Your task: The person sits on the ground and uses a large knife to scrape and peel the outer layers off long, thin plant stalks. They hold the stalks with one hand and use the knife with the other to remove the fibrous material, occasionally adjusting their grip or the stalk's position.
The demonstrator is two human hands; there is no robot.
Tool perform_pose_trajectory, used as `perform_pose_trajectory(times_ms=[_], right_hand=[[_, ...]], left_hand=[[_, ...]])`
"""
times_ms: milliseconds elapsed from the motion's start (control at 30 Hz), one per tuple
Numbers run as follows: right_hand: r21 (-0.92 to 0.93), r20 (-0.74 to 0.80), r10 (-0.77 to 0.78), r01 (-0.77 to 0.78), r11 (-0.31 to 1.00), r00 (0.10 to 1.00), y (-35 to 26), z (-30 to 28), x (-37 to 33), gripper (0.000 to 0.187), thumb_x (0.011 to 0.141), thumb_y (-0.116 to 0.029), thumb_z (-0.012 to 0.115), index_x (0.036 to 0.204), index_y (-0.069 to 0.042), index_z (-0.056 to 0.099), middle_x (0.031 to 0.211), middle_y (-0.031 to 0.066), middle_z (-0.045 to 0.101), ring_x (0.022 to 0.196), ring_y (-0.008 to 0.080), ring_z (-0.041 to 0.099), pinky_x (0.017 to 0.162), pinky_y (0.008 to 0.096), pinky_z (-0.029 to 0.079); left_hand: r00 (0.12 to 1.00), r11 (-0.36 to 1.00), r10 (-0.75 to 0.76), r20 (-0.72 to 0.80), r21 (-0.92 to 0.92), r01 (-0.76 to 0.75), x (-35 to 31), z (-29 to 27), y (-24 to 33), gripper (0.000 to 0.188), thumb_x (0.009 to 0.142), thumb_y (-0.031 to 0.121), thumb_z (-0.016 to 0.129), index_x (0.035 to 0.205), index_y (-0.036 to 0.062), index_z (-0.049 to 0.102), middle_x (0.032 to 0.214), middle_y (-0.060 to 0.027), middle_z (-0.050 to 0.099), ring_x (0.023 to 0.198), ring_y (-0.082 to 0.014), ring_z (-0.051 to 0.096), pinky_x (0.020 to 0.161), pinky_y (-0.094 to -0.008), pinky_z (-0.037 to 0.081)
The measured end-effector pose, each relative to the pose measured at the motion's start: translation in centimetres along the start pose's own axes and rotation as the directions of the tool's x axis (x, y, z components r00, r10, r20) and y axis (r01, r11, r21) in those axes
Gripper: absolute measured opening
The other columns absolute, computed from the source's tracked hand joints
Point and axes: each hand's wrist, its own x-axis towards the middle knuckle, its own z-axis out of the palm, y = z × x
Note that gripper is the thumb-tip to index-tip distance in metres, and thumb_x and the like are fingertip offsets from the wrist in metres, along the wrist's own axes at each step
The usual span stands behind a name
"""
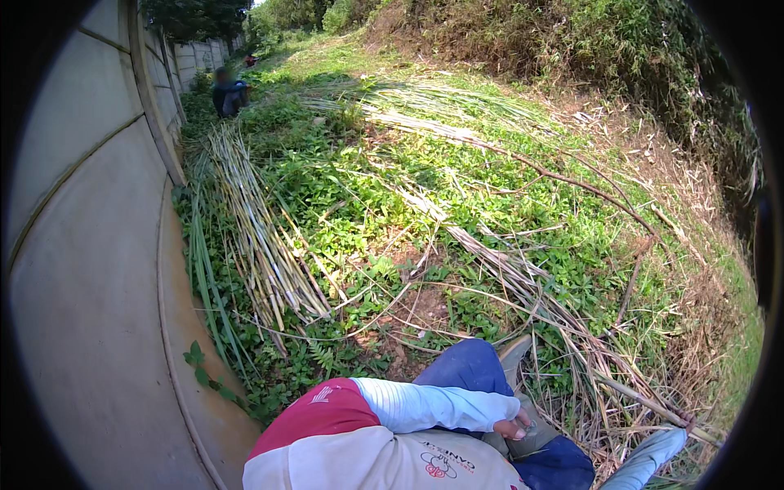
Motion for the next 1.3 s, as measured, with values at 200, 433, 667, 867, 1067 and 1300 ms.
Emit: perform_pose_trajectory(times_ms=[200,433,667,867,1067,1300], right_hand=[[0.151,-0.185,0.2,-0.173,0.973,0.962,6.8,-3.6,-4.3,0.019,0.105,-0.031,0.063,0.113,-0.013,0.061,0.102,0.0057,0.063,0.091,0.0215,0.062,0.08,0.0394,0.054],[0.379,0.119,0.395,-0.409,0.83,0.911,8.2,-1.3,-11.8,0.034,0.098,-0.039,0.072,0.119,-0.014,0.06,0.111,0.0083,0.066,0.098,0.0294,0.065,0.083,0.0494,0.056],[0.177,0.324,0.451,-0.521,0.835,0.832,5.4,5.4,-22.6,0.038,0.095,-0.037,0.077,0.11,-0.011,0.055,0.08,0.0062,0.058,0.064,0.0226,0.062,0.058,0.0421,0.057],[0.083,0.392,0.501,-0.572,0.816,0.772,5.9,6.7,-24.1,0.03,0.099,-0.032,0.072,0.111,-0.009,0.057,0.079,0.0076,0.066,0.065,0.0205,0.064,0.059,0.0407,0.057],[-0.659,0.629,0.573,-0.032,0.752,0.525,-0.4,7.6,-27.2,0.022,0.099,-0.024,0.072,0.102,-0.003,0.068,0.085,0.0059,0.069,0.071,0.0114,0.063,0.068,0.0293,0.053],[-0.343,0.78,-0.394,0.859,0.381,0.486,-3.0,12.2,-26.6,0.033,0.085,-0.014,0.082,0.114,-0.002,0.069,0.098,0.0131,0.067,0.092,0.0312,0.067,0.081,0.04,0.054]], left_hand=[[0.99,0.989,-0.135,0.049,-0.048,0.137,-1.8,0.6,1.8,0.069,0.099,0.051,0.062,0.145,0.0004,0.053,0.125,-0.014,0.069,0.118,-0.0257,0.064,0.102,-0.0368,0.048],[0.992,0.99,-0.125,0.016,-0.059,0.126,1.6,0.2,-0.8,0.057,0.1,0.03,0.069,0.144,-0.0031,0.053,0.119,-0.0107,0.072,0.112,-0.0187,0.066,0.099,-0.0315,0.051],[0.83,0.873,-0.105,-0.548,-0.45,-0.187,6.0,0.8,0.1,0.054,0.098,0.025,0.07,0.139,-0.0025,0.05,0.108,-0.0089,0.065,0.082,-0.0154,0.065,0.072,-0.0299,0.054],[0.799,0.706,-0.111,-0.591,-0.612,-0.355,6.5,-1.5,1.5,0.048,0.102,0.032,0.066,0.134,-0.0023,0.054,0.096,-0.0071,0.064,0.072,-0.0157,0.061,0.063,-0.0342,0.054],[0.783,0.607,-0.074,-0.618,-0.651,-0.456,6.0,-2.2,0.2,0.047,0.101,0.025,0.07,0.134,-0.0061,0.056,0.095,-0.009,0.066,0.075,-0.016,0.062,0.069,-0.0334,0.053],[0.814,0.653,0.019,-0.58,-0.609,-0.45,4.9,-1.4,0.2,0.048,0.101,0.019,0.069,0.137,-0.008,0.055,0.097,-0.0096,0.067,0.081,-0.0157,0.062,0.075,-0.0307,0.052]])
